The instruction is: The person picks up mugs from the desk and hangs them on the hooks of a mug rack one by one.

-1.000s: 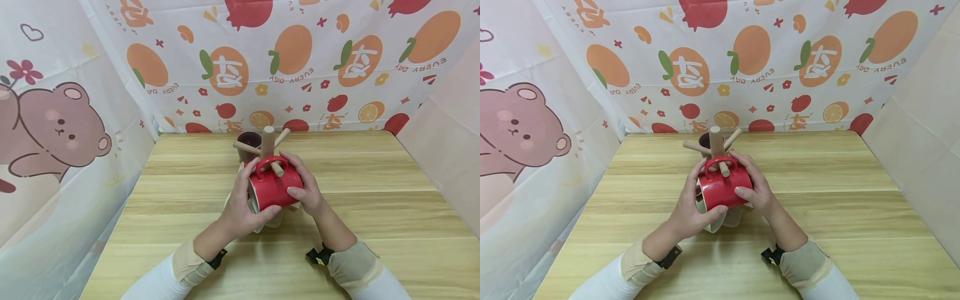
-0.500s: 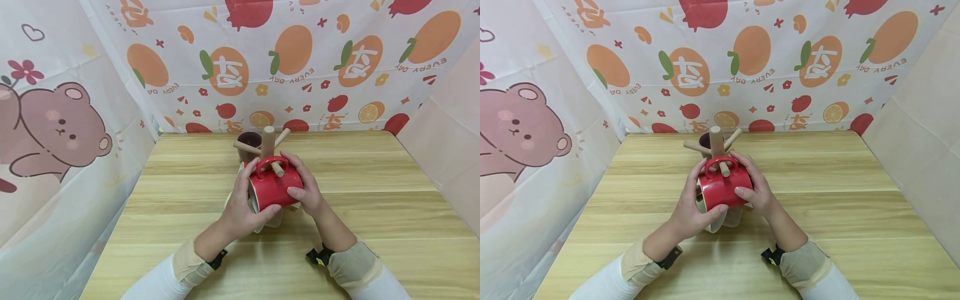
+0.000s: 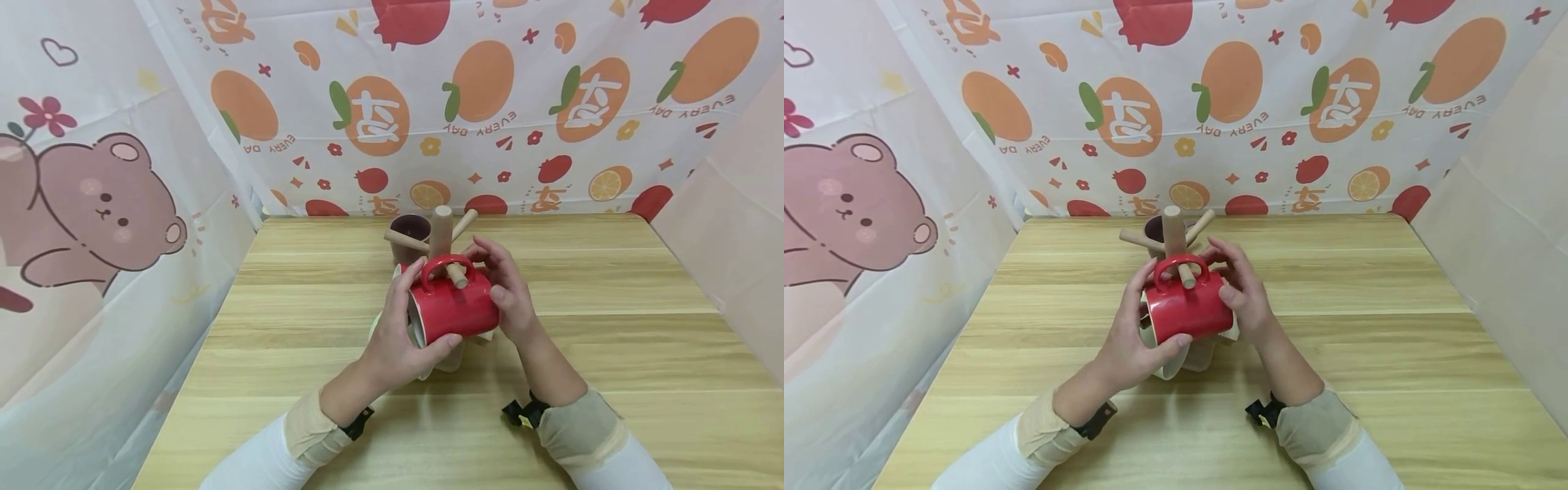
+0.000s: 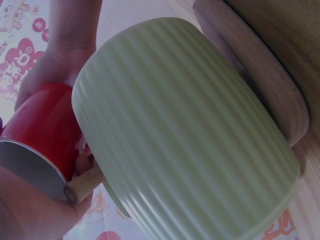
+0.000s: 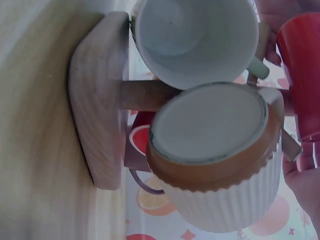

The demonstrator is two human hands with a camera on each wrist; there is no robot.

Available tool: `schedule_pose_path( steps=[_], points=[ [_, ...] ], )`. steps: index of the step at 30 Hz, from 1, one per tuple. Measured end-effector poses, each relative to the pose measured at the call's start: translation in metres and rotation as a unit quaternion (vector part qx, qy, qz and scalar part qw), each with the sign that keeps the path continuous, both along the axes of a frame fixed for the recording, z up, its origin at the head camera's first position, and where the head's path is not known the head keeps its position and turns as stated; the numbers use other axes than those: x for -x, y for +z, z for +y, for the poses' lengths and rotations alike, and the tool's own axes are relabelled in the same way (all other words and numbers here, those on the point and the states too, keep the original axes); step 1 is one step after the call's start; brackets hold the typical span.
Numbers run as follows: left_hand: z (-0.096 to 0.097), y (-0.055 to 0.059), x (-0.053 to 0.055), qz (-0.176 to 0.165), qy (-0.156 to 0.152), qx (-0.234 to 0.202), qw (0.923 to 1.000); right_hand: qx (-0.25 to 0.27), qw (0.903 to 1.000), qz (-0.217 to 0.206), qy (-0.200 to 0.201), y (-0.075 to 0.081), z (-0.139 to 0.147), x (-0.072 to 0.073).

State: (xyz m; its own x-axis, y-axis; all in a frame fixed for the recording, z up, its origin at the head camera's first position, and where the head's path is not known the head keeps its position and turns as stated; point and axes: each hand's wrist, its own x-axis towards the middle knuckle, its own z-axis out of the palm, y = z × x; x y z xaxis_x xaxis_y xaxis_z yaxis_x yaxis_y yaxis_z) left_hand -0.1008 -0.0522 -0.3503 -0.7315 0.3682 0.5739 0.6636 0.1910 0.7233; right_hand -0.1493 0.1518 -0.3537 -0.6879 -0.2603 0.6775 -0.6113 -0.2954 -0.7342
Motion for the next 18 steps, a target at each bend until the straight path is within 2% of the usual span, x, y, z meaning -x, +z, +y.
schedule_pose_path(
  steps=[5,9,12,15,18],
  points=[
    [0.0,0.0,-0.001,-0.008,0.002,-0.002,1.0,0.036,0.999,-0.023,-0.015,0.009,0.004,0.01],
    [0.0,0.001,-0.001,-0.009,0.005,-0.002,0.9999,0.029,0.9965,-0.074,-0.026,0.024,0.006,0.015],
    [0.0,0.001,-0.001,-0.009,0.006,-0.002,0.9999,0.014,0.9911,-0.13,-0.025,0.033,0.004,0.017],
    [0.0,0.002,-0.002,-0.008,0.007,-0.001,0.9999,-0.017,0.9827,-0.185,-0.005,0.039,0.002,0.018],
    [0.0,0.002,-0.002,-0.011,0.007,-0.001,0.9999,-0.056,0.9742,-0.216,0.036,0.042,0.0,0.021]
  ],
)
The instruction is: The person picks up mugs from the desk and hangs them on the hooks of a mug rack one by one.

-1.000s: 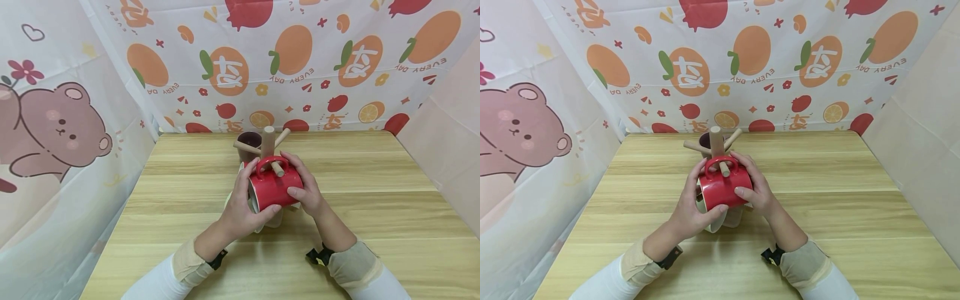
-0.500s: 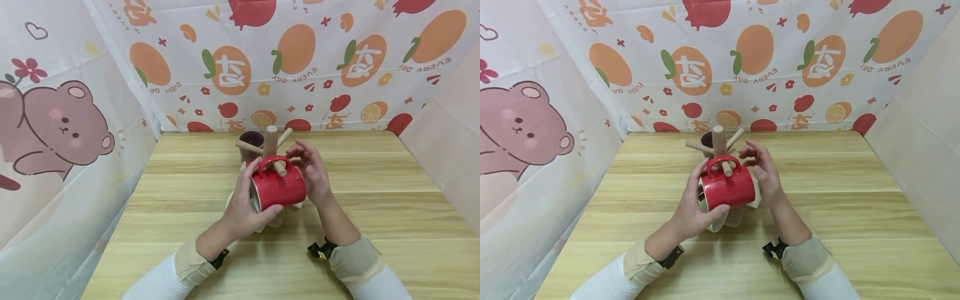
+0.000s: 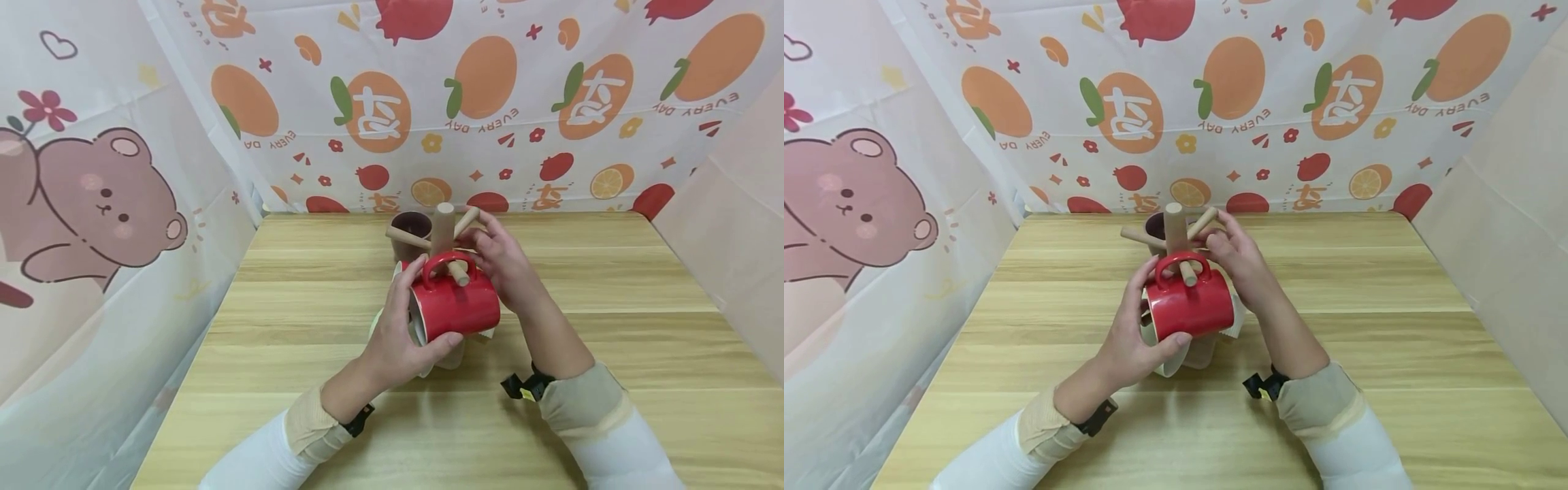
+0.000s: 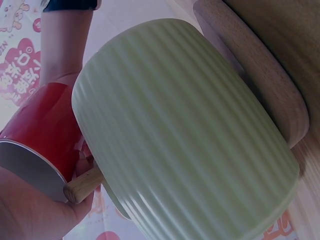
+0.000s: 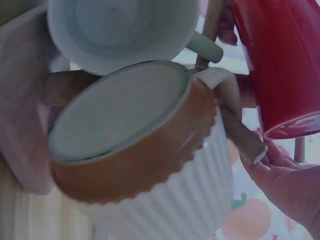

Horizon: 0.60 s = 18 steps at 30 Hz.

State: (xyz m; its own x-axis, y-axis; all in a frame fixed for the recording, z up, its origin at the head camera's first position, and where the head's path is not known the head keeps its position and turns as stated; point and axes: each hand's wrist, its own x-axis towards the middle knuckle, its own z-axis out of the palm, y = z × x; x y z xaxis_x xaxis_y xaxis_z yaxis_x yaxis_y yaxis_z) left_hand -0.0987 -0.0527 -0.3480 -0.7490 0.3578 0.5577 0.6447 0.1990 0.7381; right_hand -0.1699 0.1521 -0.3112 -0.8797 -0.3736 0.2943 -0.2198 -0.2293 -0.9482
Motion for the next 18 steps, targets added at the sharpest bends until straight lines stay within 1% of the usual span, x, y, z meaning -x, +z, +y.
schedule_pose_path(
  steps=[3,7,12,15,18],
  points=[
    [0.0,0.0,0.001,-0.001,-0.001,0.0,1.0,-0.01,0.9979,-0.017,0.061,0.001,0.0,0.005],
    [0.0,0.0,0.001,0.001,0.0,0.002,1.0,-0.004,0.9893,-0.033,0.142,0.001,-0.002,0.014],
    [0.0,-0.001,0.001,0.004,-0.005,-0.003,1.0,-0.008,0.9761,-0.04,0.213,0.003,-0.008,0.025],
    [0.0,0.0,0.001,0.006,-0.009,-0.01,0.9999,-0.003,0.9686,-0.039,0.246,0.002,-0.012,0.029],
    [0.0,-0.001,0.001,0.012,-0.006,-0.012,0.9998,0.011,0.9618,-0.038,0.271,0.001,-0.015,0.032]
  ],
)
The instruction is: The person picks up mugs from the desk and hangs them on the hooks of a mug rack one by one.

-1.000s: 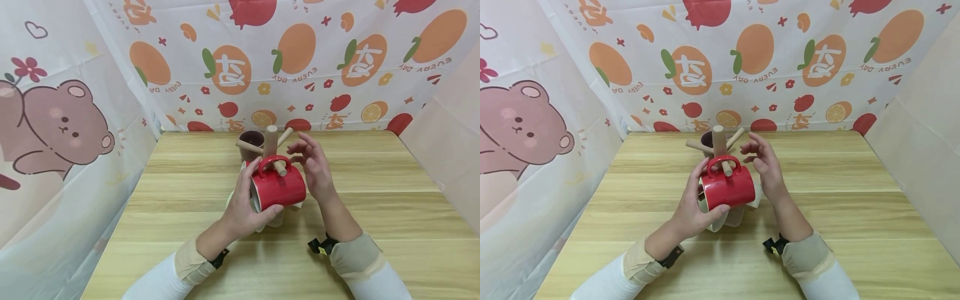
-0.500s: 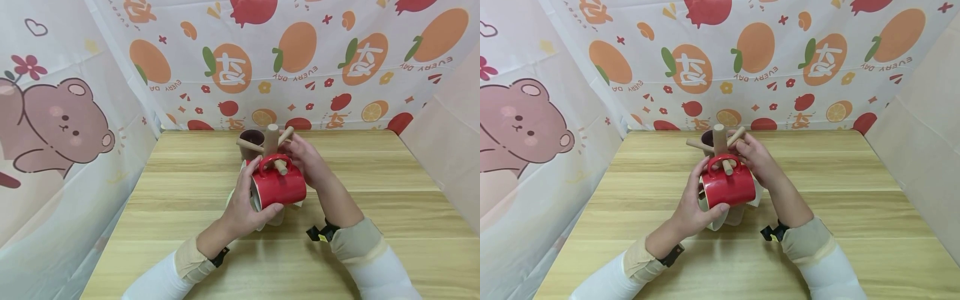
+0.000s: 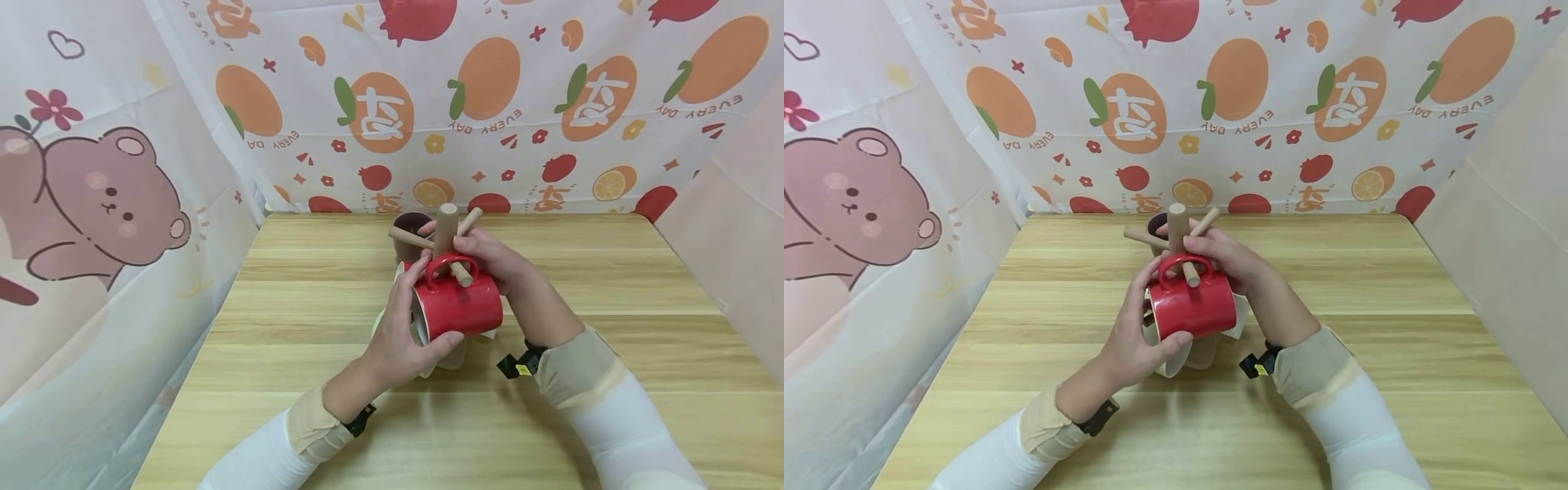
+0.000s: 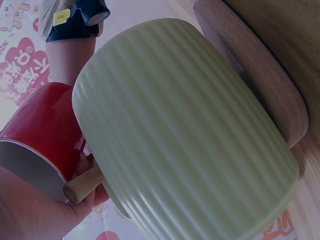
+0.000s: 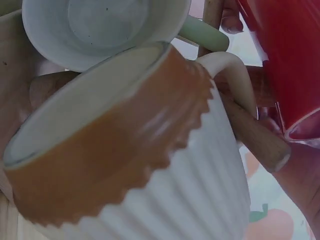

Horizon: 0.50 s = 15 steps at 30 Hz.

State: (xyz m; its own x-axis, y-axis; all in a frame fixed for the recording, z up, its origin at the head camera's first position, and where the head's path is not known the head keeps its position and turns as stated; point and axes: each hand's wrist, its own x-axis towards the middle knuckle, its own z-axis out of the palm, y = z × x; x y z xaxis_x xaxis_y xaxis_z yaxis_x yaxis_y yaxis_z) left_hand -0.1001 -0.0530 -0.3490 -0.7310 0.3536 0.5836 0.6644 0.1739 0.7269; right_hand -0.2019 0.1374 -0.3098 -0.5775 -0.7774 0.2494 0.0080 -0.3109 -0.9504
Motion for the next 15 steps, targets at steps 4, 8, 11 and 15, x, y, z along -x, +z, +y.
schedule_pose_path(
  steps=[4,8,11,15],
  points=[
    [0.0,0.0,0.001,0.006,0.003,-0.007,1.0,0.013,0.9998,0.003,0.016,0.0,-0.003,0.003],
    [-0.001,-0.001,0.001,0.003,0.004,-0.016,0.9999,0.021,0.9993,0.013,0.029,-0.001,-0.007,0.008],
    [-0.001,-0.002,0.0,0.003,0.014,-0.013,0.9998,0.034,0.9983,0.011,0.045,-0.002,-0.01,0.011],
    [-0.001,-0.001,-0.001,0.007,0.03,-0.005,0.9995,0.06,0.9954,-0.004,0.074,-0.005,-0.012,0.013]
  ],
)
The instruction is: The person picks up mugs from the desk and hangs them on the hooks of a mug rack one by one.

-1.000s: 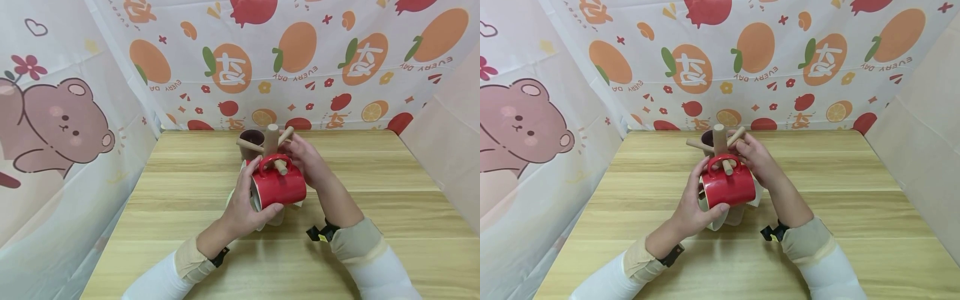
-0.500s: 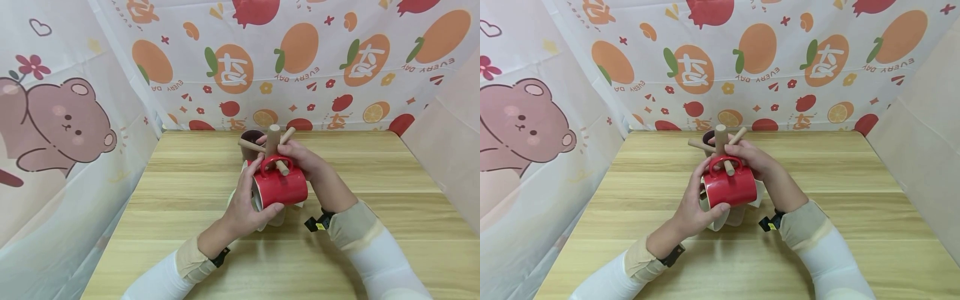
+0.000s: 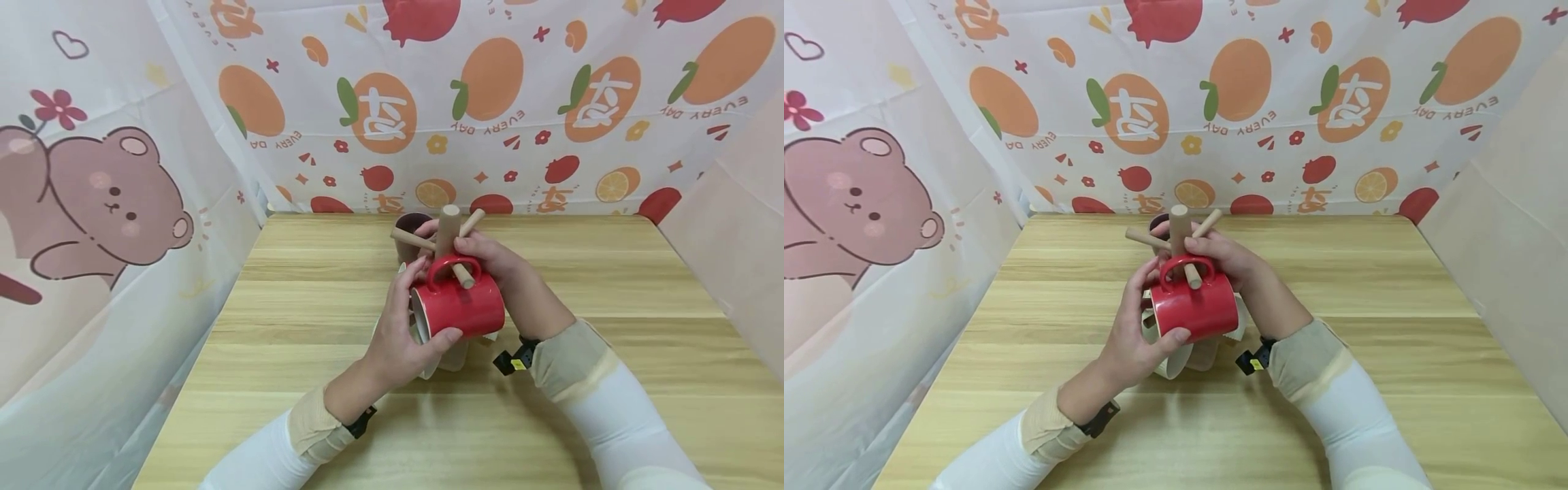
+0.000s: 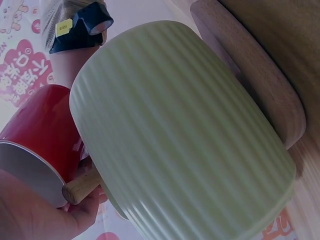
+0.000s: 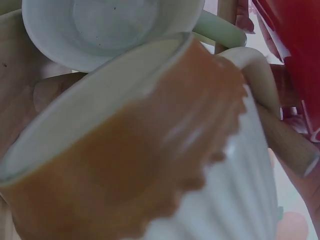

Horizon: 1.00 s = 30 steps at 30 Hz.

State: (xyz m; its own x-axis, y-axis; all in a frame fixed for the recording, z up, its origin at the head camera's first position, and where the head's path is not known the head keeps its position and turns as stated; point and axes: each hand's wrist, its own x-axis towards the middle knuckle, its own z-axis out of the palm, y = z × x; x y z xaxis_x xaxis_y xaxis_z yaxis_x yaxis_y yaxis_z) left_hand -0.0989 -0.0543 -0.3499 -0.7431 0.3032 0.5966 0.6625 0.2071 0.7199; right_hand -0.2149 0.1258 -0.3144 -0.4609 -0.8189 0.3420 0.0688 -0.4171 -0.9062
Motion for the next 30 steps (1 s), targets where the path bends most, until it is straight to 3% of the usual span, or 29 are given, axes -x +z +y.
schedule_pose_path(
  steps=[9,16,30],
  points=[
    [0.0001,0.0009,0.0001,-0.001,0.0,0.0,1.0,0.045,0.9983,-0.01,0.037,-0.0039,-0.0025,0.0041],
    [-0.0003,0.003,0.0003,-0.013,-0.002,0.0,0.9999,0.036,0.999,-0.019,0.021,-0.0034,-0.0037,0.0007],
    [0.0031,0.0065,-0.0019,-0.078,-0.017,-0.008,0.9968,0.031,0.9988,0.038,-0.006,-0.0066,-0.0029,0.0036]
  ],
)
